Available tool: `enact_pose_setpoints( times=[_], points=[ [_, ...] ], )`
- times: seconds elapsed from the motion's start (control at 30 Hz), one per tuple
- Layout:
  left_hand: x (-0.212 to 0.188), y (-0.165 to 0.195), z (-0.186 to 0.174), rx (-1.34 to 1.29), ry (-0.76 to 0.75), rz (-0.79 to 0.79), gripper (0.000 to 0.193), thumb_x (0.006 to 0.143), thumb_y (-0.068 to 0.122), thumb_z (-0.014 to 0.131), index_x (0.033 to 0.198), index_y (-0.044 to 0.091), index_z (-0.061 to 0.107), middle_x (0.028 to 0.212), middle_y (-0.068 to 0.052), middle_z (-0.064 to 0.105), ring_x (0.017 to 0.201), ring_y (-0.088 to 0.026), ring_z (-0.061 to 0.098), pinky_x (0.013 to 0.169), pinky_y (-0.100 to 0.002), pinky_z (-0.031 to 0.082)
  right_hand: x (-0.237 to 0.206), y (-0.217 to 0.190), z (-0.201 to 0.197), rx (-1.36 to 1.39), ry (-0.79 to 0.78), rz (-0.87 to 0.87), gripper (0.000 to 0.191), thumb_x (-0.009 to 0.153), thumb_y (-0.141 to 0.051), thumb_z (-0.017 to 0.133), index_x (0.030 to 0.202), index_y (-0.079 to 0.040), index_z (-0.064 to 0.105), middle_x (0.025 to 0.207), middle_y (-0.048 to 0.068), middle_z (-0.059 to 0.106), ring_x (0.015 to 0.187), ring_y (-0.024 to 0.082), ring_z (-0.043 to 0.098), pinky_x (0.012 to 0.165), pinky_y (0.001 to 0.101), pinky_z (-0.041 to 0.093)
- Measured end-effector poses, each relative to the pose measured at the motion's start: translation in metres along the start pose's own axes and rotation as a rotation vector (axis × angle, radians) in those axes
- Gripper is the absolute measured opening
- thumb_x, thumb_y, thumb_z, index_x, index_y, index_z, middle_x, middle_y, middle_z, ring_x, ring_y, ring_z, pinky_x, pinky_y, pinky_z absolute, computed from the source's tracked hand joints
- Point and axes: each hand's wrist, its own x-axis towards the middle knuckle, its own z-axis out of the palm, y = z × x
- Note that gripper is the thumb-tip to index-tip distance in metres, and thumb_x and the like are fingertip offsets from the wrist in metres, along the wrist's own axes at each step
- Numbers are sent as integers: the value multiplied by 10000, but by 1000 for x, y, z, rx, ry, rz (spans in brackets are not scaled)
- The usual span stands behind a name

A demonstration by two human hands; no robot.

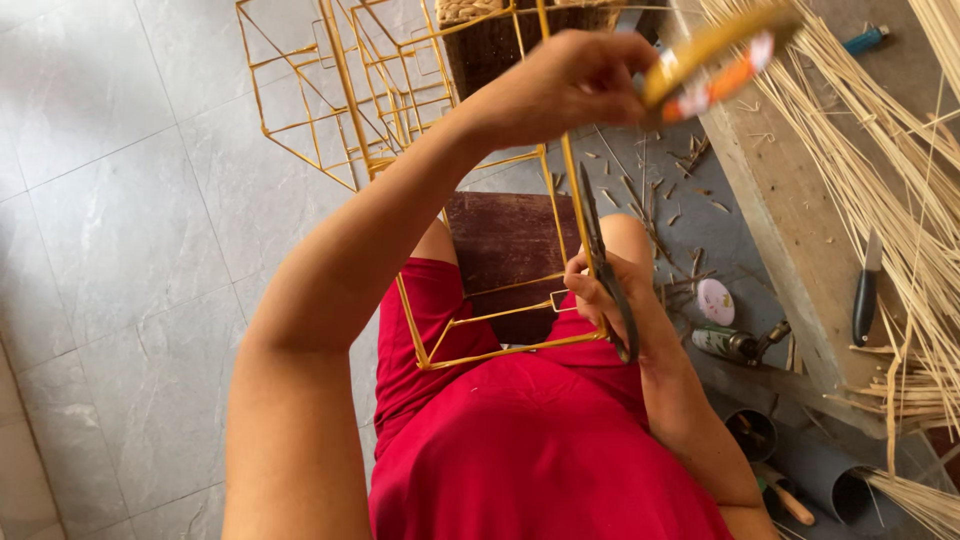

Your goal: The person sits on the floor and wraps yellow tape around the joints of a rectangular bamboo frame to secure the structure. They repeatedly pull tape from a roll, wrap it around corners, and cut it with scissors. The finished frame is placed on the floor next to other similar frames.

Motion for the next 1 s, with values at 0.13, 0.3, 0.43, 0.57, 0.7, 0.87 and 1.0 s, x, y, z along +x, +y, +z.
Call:
enact_pose_setpoints(
  times=[0.13, 0.3, 0.43, 0.57, 0.7, 0.87, 1.0],
  points=[
    [-52, -24, -12, -184, 464, 151, 217, 1115, 48, 723, 1311, 68, 633, 953, 65, 578, 931, -75, 625, 959, -274, 598, -5, 1, 2, -19, 26, 24, 220, 946, -237, 718, 1018, -48, 631, 674, -34, 533, 522, 48, 498, 440, 193, 358],
    [-98, -39, -4, -262, 802, 7, 235, 1058, 34, 672, 1287, 60, 621, 851, 64, 550, 814, -63, 608, 809, -256, 591, 2, -11, -4, -10, -9, -48, 281, 921, -238, 726, 1096, -56, 601, 727, 44, 660, 643, 129, 664, 565, 230, 509],
    [-102, -44, 2, -476, 876, -59, 272, 1021, 20, 647, 1283, 65, 587, 877, 56, 575, 801, -75, 685, 811, -282, 677, 29, -37, -10, 70, 260, -236, 284, 1000, -302, 621, 1093, -36, 586, 911, 121, 736, 907, 199, 763, 896, 296, 631],
    [-92, -50, 10, -494, 869, -5, 262, 1044, 41, 645, 1299, 60, 588, 876, 29, 604, 822, -84, 678, 817, -294, 674, 61, -65, -1, -536, 403, -712, 227, 1080, -17, 740, 1161, -21, 529, 1107, 148, 751, 1056, 192, 750, 948, 304, 610],
    [-89, -52, 12, -407, 908, -33, 264, 1024, 58, 646, 1282, 58, 590, 849, 24, 614, 797, -89, 702, 755, -273, 661, 97, -79, 26, -889, 501, -766, 283, 1020, -4, 806, 1132, -8, 547, 948, 134, 747, 849, 193, 754, 716, 290, 583],
    [-95, -46, 8, -443, 927, -57, 249, 1022, 51, 668, 1262, 38, 604, 814, 9, 625, 766, -106, 703, 702, -257, 621, 112, -81, 35, -620, 375, -585, 160, 1083, -31, 662, 1195, -30, 549, 823, 97, 697, 662, 162, 679, 549, 276, 514],
    [-93, -39, 14, -468, 882, -81, 283, 1006, 56, 668, 1278, 44, 591, 804, 14, 627, 775, -92, 704, 708, -245, 606, 103, -76, 27, -451, 318, -428, 151, 1091, -85, 604, 1229, -51, 553, 753, 91, 672, 604, 143, 656, 511, 268, 512]
  ],
)
